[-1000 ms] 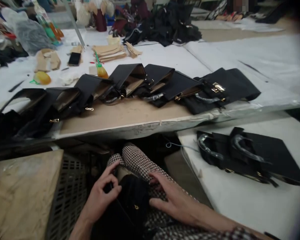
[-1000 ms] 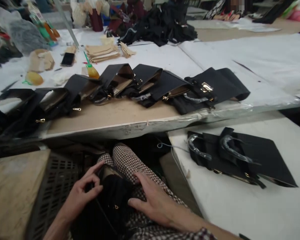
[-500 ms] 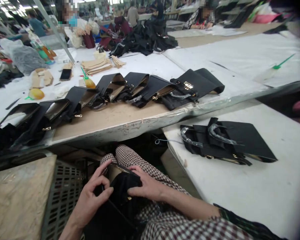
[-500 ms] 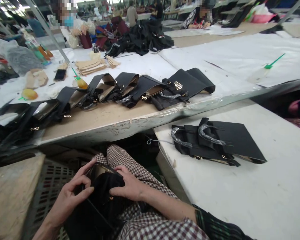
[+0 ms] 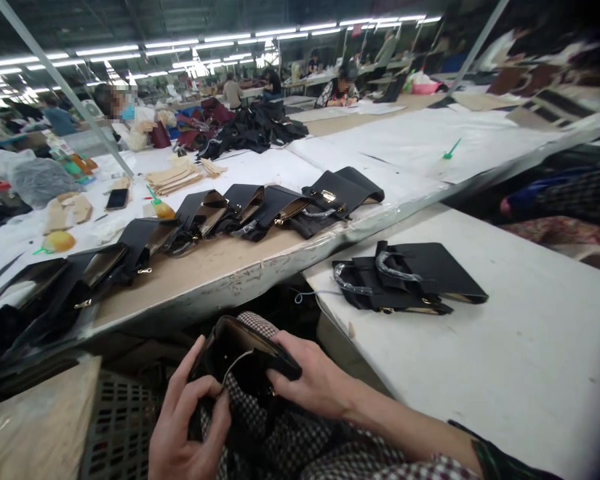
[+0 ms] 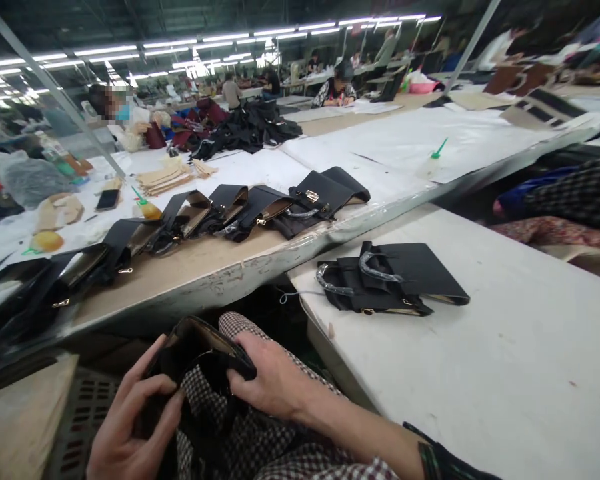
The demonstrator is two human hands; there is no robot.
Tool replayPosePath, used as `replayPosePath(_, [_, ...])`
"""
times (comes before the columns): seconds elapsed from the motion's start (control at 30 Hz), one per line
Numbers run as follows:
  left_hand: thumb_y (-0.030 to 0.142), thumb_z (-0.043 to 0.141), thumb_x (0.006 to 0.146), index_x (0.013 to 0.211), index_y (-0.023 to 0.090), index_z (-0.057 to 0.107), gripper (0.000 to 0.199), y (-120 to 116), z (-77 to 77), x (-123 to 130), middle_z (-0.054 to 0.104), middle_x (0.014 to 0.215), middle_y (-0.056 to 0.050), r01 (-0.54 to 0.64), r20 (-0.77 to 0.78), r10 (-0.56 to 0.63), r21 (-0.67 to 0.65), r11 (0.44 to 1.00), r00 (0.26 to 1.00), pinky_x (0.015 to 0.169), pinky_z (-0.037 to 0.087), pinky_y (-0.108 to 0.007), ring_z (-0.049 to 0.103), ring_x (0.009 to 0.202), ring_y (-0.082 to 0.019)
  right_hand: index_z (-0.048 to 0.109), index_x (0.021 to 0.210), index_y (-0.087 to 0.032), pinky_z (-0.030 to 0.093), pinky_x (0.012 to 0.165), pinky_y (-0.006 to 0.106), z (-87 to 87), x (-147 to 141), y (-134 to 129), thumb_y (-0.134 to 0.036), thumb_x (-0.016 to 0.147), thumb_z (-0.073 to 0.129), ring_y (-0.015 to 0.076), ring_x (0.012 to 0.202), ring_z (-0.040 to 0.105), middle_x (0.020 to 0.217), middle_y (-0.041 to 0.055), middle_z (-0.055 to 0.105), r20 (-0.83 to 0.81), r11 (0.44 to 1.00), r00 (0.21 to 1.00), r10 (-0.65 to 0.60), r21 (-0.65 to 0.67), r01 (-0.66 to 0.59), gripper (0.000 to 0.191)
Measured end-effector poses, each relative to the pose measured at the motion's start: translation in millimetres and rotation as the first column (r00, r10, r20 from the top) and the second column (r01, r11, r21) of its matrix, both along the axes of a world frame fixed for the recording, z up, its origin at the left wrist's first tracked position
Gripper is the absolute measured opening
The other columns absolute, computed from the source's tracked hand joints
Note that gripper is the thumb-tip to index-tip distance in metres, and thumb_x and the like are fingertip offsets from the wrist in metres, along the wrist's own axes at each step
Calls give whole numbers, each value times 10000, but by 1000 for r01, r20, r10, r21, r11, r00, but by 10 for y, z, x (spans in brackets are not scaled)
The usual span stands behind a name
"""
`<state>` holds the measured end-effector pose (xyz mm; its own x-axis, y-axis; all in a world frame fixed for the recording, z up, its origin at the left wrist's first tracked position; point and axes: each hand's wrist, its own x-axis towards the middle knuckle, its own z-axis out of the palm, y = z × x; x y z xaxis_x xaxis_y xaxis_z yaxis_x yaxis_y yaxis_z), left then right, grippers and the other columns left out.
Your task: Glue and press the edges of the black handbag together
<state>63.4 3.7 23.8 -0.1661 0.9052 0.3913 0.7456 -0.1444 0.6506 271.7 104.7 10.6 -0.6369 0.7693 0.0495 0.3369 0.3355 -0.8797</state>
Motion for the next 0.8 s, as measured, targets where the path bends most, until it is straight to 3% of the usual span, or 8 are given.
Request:
replayPosePath(0.17, [236,582,883,938,226,654,91,174,-91,138,440,1511,-111,-76,-336,96,72,995,937,1026,452,-505,526,1280,-314,577,1071,-188,464,742,288,68,219,-64,-211,814,589,174,813,576,938,29,643,78,998,995,-59,42,56,257])
replayPosePath(0.3, [176,576,882,931,182,704,137,263,-24,270,433,1523,-147,5,-542,98,186,983,834,1093,355,-567,424,1372,-373,570,1096,-186,467,778,303,34,313,-91,-214,827,585,182,835,583,947,33,650,97,993,989,-113,42,109,271])
replayPosePath(0.4, [150,521,912,1070,164,691,233,299,32,318,544,1432,-155,151,-666,-4,164,975,746,1148,259,-573,481,1328,-345,577,1061,-185,461,747,292,21,335,-66,-206,825,583,175,808,571,923,28,645,92,995,991,-100,36,97,237])
replayPosePath(0.53, [95,464,916,1134,140,650,290,365,95,311,693,1209,-116,330,-773,-212,-4,944,598,1206,95,-571,567,1224,-289,581,1037,-188,454,733,289,11,351,-28,-198,810,591,175,790,561,901,27,641,78,995,992,-99,35,96,227])
replayPosePath(0.6, [103,456,932,1074,164,649,247,404,136,323,728,1059,-79,346,-749,-280,-73,936,600,1210,64,-577,609,1154,-259,580,1034,-191,454,743,294,-10,371,-14,-197,811,590,178,794,563,900,27,643,72,994,991,-109,33,107,224])
replayPosePath(0.7, [130,433,961,1047,196,620,216,462,181,361,692,823,-13,330,-664,-327,-126,936,673,1205,109,-563,672,885,-182,574,1059,-195,451,754,294,-61,416,5,-204,812,597,175,796,571,912,20,646,55,993,992,-114,22,113,248])
replayPosePath(0.8, [172,435,984,1000,213,576,148,526,159,352,612,672,58,312,-582,-353,-174,934,733,1200,148,-518,607,619,-118,571,1073,-204,439,749,276,-107,465,22,-180,804,598,162,801,573,927,4,642,25,994,994,-105,13,104,272])
